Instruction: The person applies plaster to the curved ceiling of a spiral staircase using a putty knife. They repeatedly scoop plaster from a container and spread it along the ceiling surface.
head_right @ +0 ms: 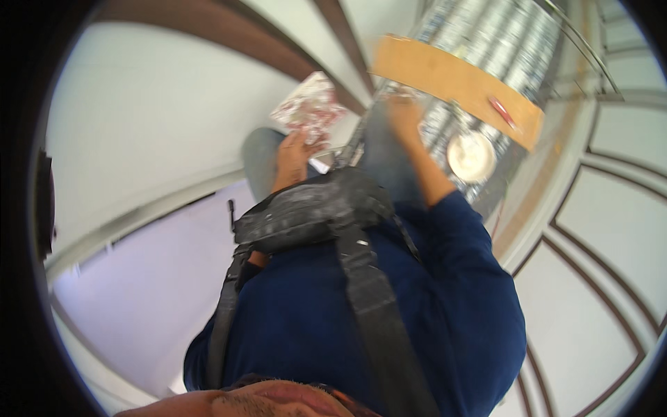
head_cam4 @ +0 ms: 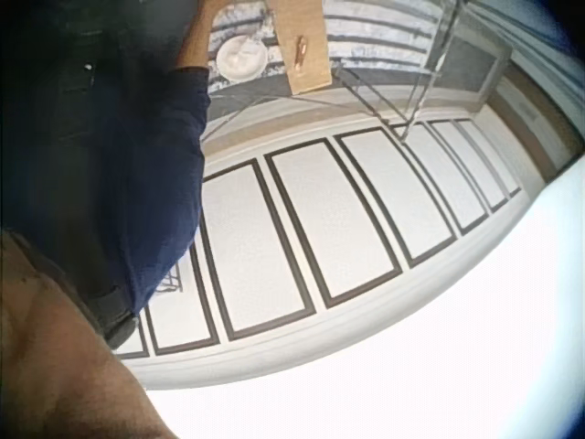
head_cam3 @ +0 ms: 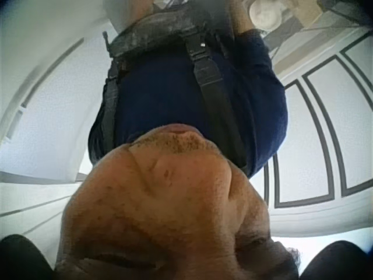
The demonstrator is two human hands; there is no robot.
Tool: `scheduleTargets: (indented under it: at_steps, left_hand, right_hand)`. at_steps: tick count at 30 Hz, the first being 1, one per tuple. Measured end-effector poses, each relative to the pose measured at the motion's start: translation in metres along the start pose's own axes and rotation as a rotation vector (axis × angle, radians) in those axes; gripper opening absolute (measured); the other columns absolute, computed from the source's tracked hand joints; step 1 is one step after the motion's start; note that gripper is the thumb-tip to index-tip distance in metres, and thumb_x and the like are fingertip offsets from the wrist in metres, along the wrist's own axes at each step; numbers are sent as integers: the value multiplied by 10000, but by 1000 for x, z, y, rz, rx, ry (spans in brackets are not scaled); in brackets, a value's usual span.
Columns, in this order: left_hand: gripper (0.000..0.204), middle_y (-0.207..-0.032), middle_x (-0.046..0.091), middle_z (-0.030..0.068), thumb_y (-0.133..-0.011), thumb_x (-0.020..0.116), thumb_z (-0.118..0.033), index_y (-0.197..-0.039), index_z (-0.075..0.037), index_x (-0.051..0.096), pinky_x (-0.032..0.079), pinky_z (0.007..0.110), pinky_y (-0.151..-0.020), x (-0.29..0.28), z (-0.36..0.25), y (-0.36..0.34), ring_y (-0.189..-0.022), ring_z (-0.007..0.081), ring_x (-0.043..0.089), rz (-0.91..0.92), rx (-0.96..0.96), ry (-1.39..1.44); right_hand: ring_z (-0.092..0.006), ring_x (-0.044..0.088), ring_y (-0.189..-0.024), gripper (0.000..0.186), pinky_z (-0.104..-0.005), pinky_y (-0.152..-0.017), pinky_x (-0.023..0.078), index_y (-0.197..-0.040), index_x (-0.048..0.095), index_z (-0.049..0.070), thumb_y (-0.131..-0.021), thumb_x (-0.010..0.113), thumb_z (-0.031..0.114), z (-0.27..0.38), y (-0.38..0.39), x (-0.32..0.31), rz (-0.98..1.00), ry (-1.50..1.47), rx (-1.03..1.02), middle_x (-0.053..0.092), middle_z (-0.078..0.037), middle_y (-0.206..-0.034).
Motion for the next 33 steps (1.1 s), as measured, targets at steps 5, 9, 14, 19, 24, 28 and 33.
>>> scheduleTargets:
  at_steps: [5,9,14,19,24,28,33]
  left_hand:
    - [329,-1106,673,174,-1036,528,-195,-1207,85,560,605,338,-767,13,-38,21,-959,280,718,59,-32,-32]
    - [306,-1082,687,160,-1028,546,-173,-1175,91,596,589,323,-806,13,-46,26,-967,241,713,75,58,-142]
    - [231,-996,713,110,-979,620,-113,-1140,52,639,543,282,-797,2,-51,12,-894,159,682,35,108,-336]
    - [249,-908,719,67,-920,678,-105,-1130,29,661,501,264,-757,-10,-53,6,-824,110,637,-28,184,-505]
    - [325,-930,713,96,-866,713,-82,-1151,50,633,504,282,-741,-12,-49,12,-849,129,645,-93,269,-525]
    - [347,-1003,693,93,-891,704,-61,-1208,42,609,507,291,-819,-17,-47,21,-903,144,648,-77,101,-342]
    - [331,-1115,678,92,-946,663,-106,-1245,20,597,500,308,-907,-29,-40,19,-1012,169,638,92,-10,-168]
  right_hand:
    - [-382,568,-1183,472,-495,-987,440,-1232,604,61,-806,655,257,-129,-28,-88,-295,931,371,635,-186,-1253]
    - [-382,518,-1265,460,-510,-1048,387,-1229,605,46,-820,649,252,-153,-28,-101,59,982,482,648,-167,-1245]
    - [-388,564,-1219,355,-518,-1004,451,-1147,661,50,-826,623,198,-201,-31,-91,3,918,358,676,-174,-1189]
    - [-392,558,-1198,361,-527,-985,464,-1103,698,74,-786,684,246,-179,-12,-93,-47,912,193,643,-179,-1217]
    - [-386,533,-1250,393,-529,-992,444,-1145,680,62,-813,698,271,-170,-22,-84,36,964,268,646,-183,-1234]
    - [-380,542,-1254,353,-512,-1004,438,-1125,683,48,-821,674,228,-182,-28,-74,66,1031,218,665,-168,-1219]
    - [-386,602,-1169,448,-498,-964,479,-1156,634,47,-771,709,261,-164,-26,-99,84,987,186,681,-173,-1162]
Point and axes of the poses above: each hand's wrist, its own y-axis away from the middle knuckle, its own x-axis out of the palm, z = x × y, the point moved 1 cm from there along -y, towards the middle knuckle
